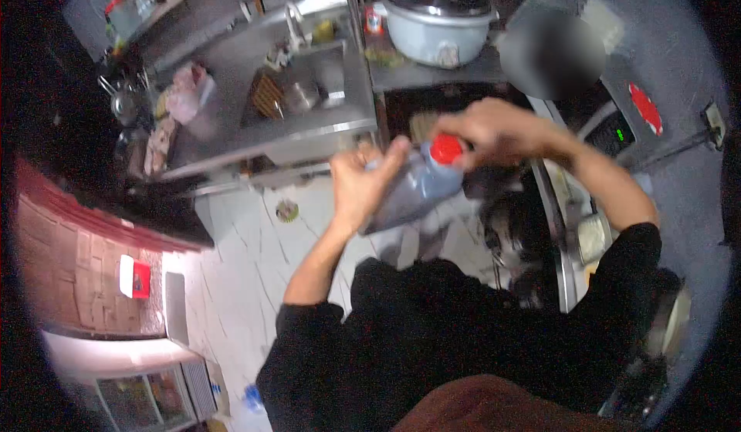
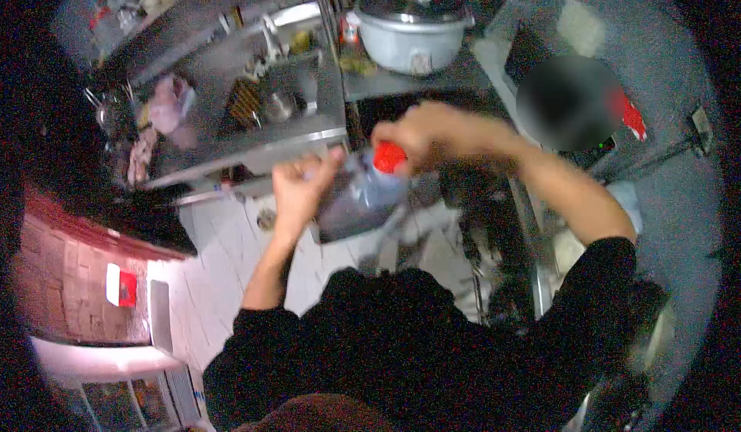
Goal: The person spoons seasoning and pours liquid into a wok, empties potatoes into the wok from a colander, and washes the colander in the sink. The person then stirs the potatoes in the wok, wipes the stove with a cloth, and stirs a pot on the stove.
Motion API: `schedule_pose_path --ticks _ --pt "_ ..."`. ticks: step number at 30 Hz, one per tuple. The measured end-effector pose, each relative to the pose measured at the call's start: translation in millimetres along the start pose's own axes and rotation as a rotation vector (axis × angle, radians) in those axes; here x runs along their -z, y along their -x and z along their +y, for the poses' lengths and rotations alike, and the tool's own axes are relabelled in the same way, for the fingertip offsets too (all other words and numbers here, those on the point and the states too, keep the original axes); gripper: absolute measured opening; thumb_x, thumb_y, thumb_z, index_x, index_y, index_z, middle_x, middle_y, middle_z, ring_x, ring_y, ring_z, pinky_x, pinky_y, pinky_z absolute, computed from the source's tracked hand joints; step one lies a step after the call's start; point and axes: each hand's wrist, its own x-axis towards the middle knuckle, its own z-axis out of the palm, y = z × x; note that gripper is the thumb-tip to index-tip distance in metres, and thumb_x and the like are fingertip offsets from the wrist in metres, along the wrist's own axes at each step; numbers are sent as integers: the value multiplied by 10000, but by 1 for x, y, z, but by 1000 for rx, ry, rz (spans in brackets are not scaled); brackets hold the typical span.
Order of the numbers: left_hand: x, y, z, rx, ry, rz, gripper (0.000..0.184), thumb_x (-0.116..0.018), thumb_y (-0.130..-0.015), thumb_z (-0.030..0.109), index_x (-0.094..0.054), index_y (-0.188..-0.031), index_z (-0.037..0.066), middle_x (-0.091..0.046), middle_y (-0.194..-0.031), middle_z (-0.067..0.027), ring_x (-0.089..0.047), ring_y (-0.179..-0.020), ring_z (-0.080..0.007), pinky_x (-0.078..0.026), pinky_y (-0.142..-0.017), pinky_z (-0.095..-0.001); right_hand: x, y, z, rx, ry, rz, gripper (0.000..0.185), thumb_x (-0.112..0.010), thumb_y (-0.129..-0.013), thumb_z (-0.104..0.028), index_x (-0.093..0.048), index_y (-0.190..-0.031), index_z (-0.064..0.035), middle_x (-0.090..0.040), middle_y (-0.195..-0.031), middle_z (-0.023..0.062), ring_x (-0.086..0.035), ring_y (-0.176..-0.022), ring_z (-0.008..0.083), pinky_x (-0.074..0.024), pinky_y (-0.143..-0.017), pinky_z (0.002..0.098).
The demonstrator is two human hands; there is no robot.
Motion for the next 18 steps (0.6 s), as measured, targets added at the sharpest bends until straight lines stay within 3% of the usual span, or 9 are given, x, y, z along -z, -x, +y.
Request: schedule_pose_path --ticks 2,5,6,9,11,12,15,16,18 --pt "6 -26 -2 -25 -96 -33 451 -708 -742 275 -495 -448 7 -428 -440 2 -363 -461 -55 -308 -417 -262 -5 -28 18 -233 242 -25 406 -624 -749 -393 -548 -976 -65 -581 -607 139 -559 -585 391 -440 -553 428" --pt "20 -71 -30 -39 -12 -66 428 -700 -750 264 -526 -471 -10 -436 -430 -28 -365 -452 -65 -302 -420 -279 -4 -60 44 -161 180 185 364 -634 -732 -432 -612 -826 -81 -535 -525 131 -558 -537 378 -455 -533 403" --pt "23 -84 -36 -41 35 -64 422 -698 -752 262 -536 -479 -16 -438 -427 -38 -364 -448 -69 -300 -421 -284 0 -69 47 4 -47 278 349 -634 -733 -430 -621 -784 -85 -528 -509 126 -558 -523 373 -460 -535 400" --pt "40 -124 -40 -78 -20 -163 410 -695 -756 265 -557 -499 -24 -438 -421 -62 -360 -430 -78 -291 -415 -298 15 -107 45 -40 -212 167 314 -621 -733 -414 -633 -719 -101 -544 -510 85 -575 -503 334 -477 -557 396" --pt "49 -154 -46 -134 -8 -179 439 -691 -761 270 -528 -485 -29 -428 -419 -60 -355 -424 -80 -287 -409 -296 26 -133 49 -206 322 -66 303 -608 -733 -409 -629 -771 -110 -561 -537 68 -590 -519 308 -476 -550 398" --pt "54 -170 -55 -158 -14 -193 447 -690 -763 272 -520 -476 -25 -422 -417 -55 -353 -426 -77 -284 -409 -294 23 -144 58 -252 441 20 300 -588 -732 -423 -632 -733 -127 -548 -515 60 -593 -502 271 -466 -504 388" --pt "78 -211 -57 -122 -20 -263 471 -685 -769 271 -483 -450 -10 -397 -415 -29 -341 -432 -67 -272 -409 -286 30 -174 78 -103 498 118 284 -579 -730 -434 -619 -756 -154 -587 -615 60 -593 -529 229 -447 -468 355" --pt "86 -226 -54 -93 -18 -290 480 -684 -771 269 -470 -441 -5 -388 -415 -19 -336 -434 -63 -267 -409 -283 26 -182 87 305 687 367 277 -585 -710 -437 -602 -811 -179 -598 -747 57 -593 -591 209 -444 -468 326" --pt "98 -252 -58 -133 -21 -375 487 -680 -776 268 -455 -435 3 -376 -417 -5 -337 -439 -57 -264 -412 -277 25 -202 100 520 663 394 254 -588 -702 -411 -578 -810 -181 -583 -791 48 -588 -618 201 -442 -475 320"
